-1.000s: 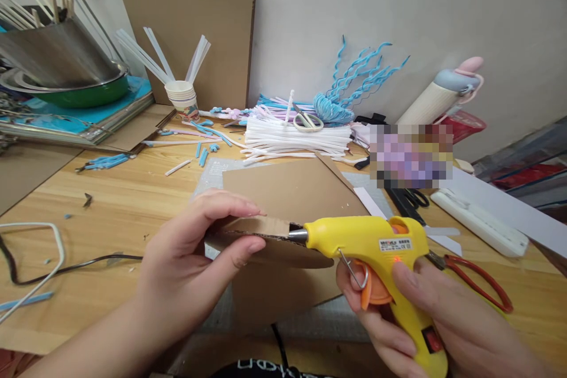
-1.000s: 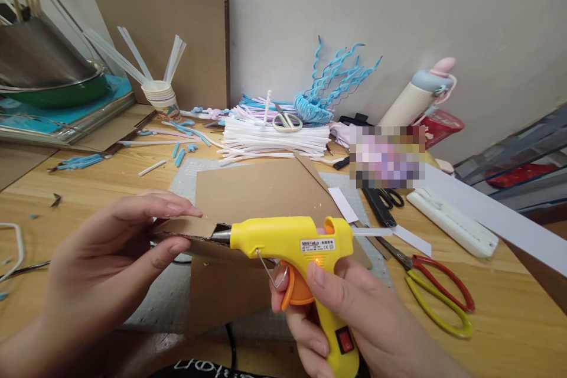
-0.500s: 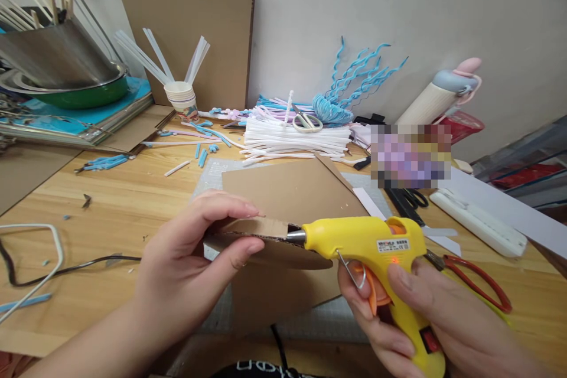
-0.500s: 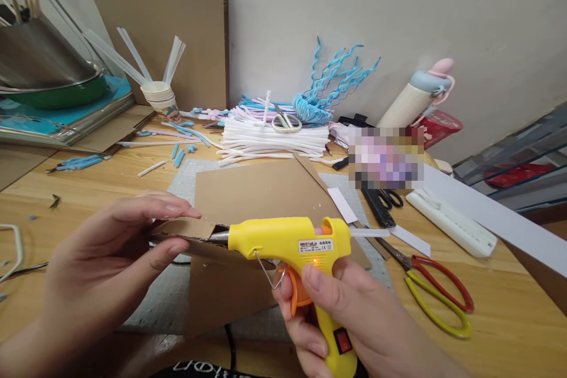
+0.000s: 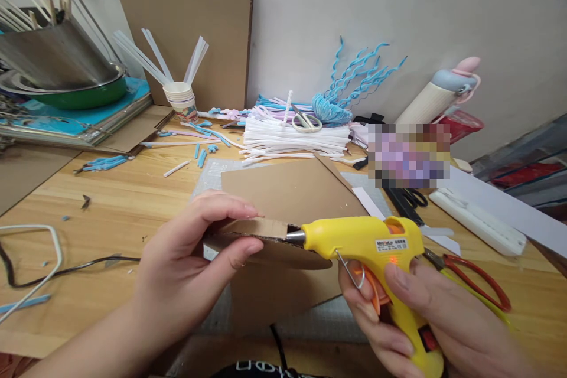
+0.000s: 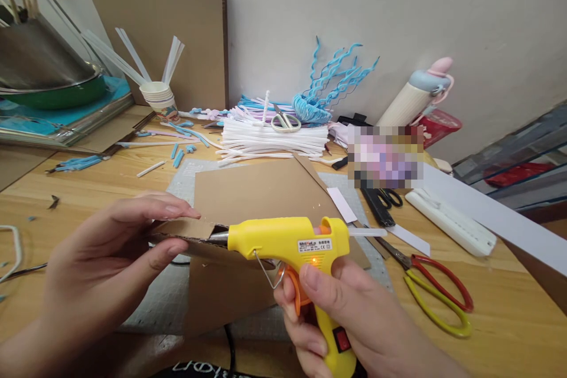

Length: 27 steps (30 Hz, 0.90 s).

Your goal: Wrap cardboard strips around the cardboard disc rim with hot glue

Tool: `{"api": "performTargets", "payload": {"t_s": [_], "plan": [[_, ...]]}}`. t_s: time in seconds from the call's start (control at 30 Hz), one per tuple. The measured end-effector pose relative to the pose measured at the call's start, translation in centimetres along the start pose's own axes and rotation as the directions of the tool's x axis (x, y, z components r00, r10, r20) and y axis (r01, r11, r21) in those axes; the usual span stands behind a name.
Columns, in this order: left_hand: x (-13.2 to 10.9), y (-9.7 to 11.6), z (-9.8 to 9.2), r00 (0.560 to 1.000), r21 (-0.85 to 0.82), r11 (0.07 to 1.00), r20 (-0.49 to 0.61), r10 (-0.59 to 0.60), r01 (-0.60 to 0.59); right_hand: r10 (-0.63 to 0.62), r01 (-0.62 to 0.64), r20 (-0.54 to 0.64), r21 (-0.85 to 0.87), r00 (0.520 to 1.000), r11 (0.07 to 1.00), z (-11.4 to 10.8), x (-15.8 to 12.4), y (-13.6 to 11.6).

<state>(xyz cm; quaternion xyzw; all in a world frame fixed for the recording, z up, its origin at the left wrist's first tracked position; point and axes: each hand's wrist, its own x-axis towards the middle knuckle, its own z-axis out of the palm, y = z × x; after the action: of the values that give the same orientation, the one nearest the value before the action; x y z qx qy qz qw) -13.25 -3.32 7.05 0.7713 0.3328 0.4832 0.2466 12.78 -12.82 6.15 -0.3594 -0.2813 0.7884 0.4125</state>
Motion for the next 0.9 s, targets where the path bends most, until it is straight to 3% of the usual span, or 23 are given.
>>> {"api": "performTargets", "payload": {"t_s": [0.27, 0.9], "plan": [[0.44, -0.38, -0.47, 0.978, -0.015, 0.987, 0.134, 0.160, -0.159, 0.011, -0.011, -0.006, 0.020, 1.000, 1.000, -0.29, -0.02, 0.17], [0.62, -0.02, -0.35, 0.978, 0.032, 0.987, 0.143, 0.154, -0.160, 0.030, -0.030, -0.007, 0.015, 1.000, 0.999, -0.20, -0.27, -0.19]]}}
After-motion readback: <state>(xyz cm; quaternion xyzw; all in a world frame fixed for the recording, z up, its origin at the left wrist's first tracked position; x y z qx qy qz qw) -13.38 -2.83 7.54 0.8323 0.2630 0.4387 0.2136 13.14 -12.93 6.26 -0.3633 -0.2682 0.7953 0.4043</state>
